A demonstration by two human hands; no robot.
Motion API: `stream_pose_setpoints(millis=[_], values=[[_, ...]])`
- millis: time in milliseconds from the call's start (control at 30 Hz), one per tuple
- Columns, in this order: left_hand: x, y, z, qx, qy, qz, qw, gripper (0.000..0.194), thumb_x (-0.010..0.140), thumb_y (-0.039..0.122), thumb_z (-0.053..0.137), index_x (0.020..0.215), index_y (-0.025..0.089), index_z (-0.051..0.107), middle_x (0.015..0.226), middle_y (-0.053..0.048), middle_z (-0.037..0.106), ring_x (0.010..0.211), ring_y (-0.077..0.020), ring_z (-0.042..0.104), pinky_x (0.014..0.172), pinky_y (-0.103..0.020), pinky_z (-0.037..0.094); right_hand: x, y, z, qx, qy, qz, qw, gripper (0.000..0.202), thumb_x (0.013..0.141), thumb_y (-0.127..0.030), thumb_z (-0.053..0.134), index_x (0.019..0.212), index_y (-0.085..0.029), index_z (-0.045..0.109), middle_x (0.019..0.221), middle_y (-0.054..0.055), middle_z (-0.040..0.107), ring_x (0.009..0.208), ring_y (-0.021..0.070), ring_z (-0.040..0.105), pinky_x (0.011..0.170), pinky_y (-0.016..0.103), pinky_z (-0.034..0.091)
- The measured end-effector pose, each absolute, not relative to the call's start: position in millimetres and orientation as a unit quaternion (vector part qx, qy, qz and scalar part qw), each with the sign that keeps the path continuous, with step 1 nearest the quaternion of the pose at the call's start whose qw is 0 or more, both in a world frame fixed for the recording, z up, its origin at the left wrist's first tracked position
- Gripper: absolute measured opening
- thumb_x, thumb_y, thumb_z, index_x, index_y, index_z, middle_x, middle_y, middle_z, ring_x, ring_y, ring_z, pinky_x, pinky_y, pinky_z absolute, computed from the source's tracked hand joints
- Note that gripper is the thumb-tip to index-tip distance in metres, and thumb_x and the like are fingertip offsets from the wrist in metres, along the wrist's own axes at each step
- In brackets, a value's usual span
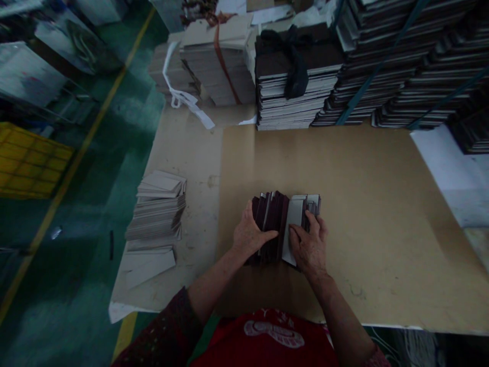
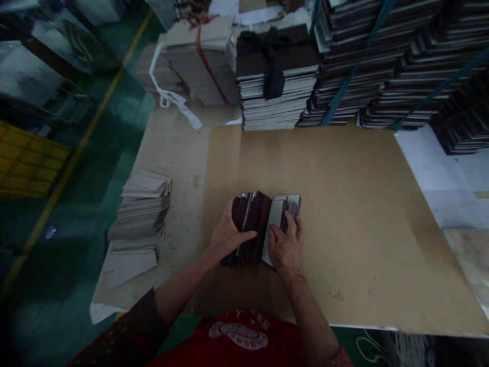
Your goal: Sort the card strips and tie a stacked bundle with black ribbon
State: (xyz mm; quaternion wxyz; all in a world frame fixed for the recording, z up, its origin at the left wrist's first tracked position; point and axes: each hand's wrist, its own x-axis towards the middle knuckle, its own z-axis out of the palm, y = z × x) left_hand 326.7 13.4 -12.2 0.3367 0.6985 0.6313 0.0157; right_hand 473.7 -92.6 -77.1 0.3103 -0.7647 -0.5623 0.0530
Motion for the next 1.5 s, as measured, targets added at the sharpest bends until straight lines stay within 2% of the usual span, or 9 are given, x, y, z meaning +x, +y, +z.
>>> stream_pose_setpoints(millis=[300,467,600,833,967,1133,1233,1400,1500], values=[[327.5,11.1,-17.0,0.696,0.625,0.042,0.35,0.122,0.06,0.041,0.085,0.155,0.02,0.011,0.155,-0.013,0.034,0.14,-0.0331,0.038,0.114,-0.05,0.039,466.2,-100.1,-81.4,-0.812,-0.498,0.078,0.295,0.02,0.092,-0.023,0.059,0.105,-0.023,0.074,0.145,0.012,0.043,0.135,0.0372,0.034,0.105,0.06,0.037],[327.4,11.1,-18.5,0.693,0.627,0.056,0.351,0.122,0.059,0.04,0.086,0.155,0.021,0.012,0.154,-0.014,0.034,0.139,-0.0333,0.039,0.113,-0.049,0.04,448.3,-94.1,-68.1,-0.779,-0.511,0.088,0.352,0.035,0.097,-0.04,0.051,0.116,-0.015,0.066,0.139,0.016,0.05,0.123,0.0331,0.046,0.101,0.053,0.042],[328.6,10.7,-18.3,0.69,0.629,0.06,0.353,0.117,0.06,0.035,0.085,0.154,0.024,0.016,0.147,-0.013,0.044,0.132,-0.0336,0.047,0.109,-0.049,0.043,439.4,-86.0,-60.9,-0.816,-0.479,0.109,0.305,0.05,0.092,-0.049,0.055,0.126,-0.014,0.059,0.133,0.016,0.055,0.115,0.0371,0.05,0.092,0.057,0.044],[325.5,9.9,-21.6,0.694,0.62,0.073,0.359,0.124,0.058,0.043,0.087,0.154,0.02,0.012,0.153,-0.015,0.035,0.139,-0.032,0.039,0.115,-0.048,0.037,445.5,-83.2,-55.1,-0.825,-0.435,0.204,0.298,0.047,0.093,-0.023,0.037,0.134,-0.003,0.046,0.119,0.022,0.064,0.095,0.0289,0.065,0.078,0.039,0.053],[324.0,10.3,-22.9,0.694,0.62,0.068,0.361,0.124,0.059,0.043,0.086,0.155,0.019,0.011,0.154,-0.015,0.034,0.14,-0.0322,0.038,0.116,-0.048,0.036,454.7,-82.8,-51.0,-0.83,-0.427,0.265,0.243,0.057,0.093,-0.018,0.036,0.149,-0.008,0.031,0.115,0.018,0.068,0.077,0.0242,0.069,0.067,0.033,0.052],[323.7,11.2,-22.5,0.693,0.616,0.069,0.368,0.122,0.06,0.041,0.086,0.154,0.018,0.012,0.153,-0.015,0.035,0.139,-0.0316,0.039,0.115,-0.048,0.036,452.6,-80.9,-52.9,-0.793,-0.497,0.271,0.224,0.043,0.092,-0.011,0.037,0.13,-0.013,0.058,0.117,0.014,0.066,0.099,0.0237,0.067,0.083,0.032,0.052],[322.2,12.2,-24.2,0.695,0.61,0.075,0.373,0.121,0.061,0.04,0.086,0.154,0.017,0.012,0.154,-0.016,0.034,0.141,-0.0312,0.037,0.117,-0.048,0.035,448.0,-78.8,-52.3,-0.805,-0.495,0.262,0.198,0.038,0.096,-0.017,0.039,0.128,-0.016,0.06,0.118,0.014,0.065,0.096,0.0246,0.067,0.082,0.034,0.052],[321.4,13.0,-26.2,0.696,0.598,0.1,0.384,0.113,0.063,0.038,0.084,0.153,0.02,0.018,0.153,-0.016,0.035,0.14,-0.0323,0.038,0.116,-0.048,0.035,447.9,-69.6,-47.1,-0.822,-0.462,0.281,0.18,0.039,0.1,-0.043,0.047,0.121,-0.015,0.063,0.11,0.014,0.069,0.091,0.0275,0.068,0.076,0.035,0.051],[321.9,12.3,-26.5,0.692,0.608,0.095,0.378,0.116,0.063,0.041,0.085,0.154,0.018,0.016,0.152,-0.017,0.036,0.139,-0.0328,0.039,0.115,-0.049,0.036,450.0,-65.0,-46.7,-0.826,-0.448,0.289,0.184,0.037,0.098,-0.044,0.051,0.119,-0.015,0.064,0.106,0.013,0.071,0.09,0.0276,0.068,0.074,0.035,0.05]])
